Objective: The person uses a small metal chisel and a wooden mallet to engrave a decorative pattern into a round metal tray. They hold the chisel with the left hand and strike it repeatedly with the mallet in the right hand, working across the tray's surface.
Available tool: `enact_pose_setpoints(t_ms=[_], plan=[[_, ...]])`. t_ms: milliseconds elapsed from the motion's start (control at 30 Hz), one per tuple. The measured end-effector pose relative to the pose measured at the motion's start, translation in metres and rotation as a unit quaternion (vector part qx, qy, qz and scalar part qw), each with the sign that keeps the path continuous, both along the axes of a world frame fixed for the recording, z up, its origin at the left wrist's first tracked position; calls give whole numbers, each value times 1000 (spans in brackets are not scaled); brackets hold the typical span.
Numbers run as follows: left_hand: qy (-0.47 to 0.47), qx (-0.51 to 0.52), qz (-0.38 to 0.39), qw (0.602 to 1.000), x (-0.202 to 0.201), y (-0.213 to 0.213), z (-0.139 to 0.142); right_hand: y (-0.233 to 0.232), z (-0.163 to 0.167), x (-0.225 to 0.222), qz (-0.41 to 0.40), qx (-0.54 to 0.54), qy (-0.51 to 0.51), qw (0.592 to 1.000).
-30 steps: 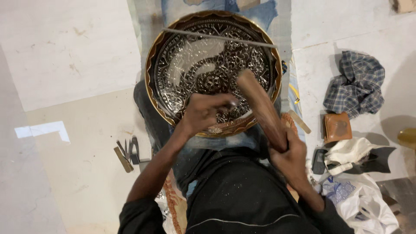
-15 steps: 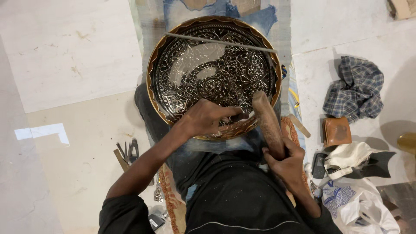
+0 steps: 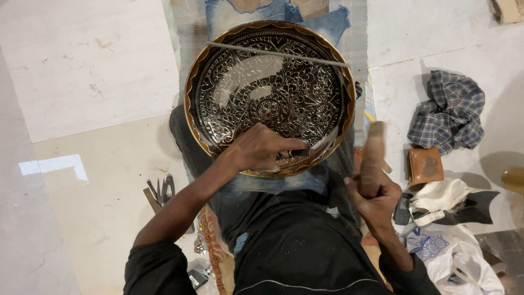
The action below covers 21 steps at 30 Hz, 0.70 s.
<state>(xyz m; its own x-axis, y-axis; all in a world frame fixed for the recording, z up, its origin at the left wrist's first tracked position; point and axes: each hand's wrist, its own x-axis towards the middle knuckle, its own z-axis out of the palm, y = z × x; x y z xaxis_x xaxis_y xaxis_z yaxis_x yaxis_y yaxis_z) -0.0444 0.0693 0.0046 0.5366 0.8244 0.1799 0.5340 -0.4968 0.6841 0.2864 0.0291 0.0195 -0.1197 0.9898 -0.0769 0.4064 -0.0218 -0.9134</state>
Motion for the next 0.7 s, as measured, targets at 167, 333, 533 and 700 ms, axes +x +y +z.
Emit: enact_pose_setpoints(t_ms=[167, 333, 533, 700], plan=[[30, 18, -9, 999, 3, 1, -3, 5, 7, 4, 54, 31, -148, 987], [21, -7, -6, 1000, 2, 1, 8, 6, 12, 8, 66, -7, -270, 961], [6, 9, 0, 1000, 1, 4, 15, -1, -5, 19, 50, 16, -141, 989], [-3, -13, 1, 1000, 0, 3, 16, -3, -23, 20, 10, 23, -70, 997]])
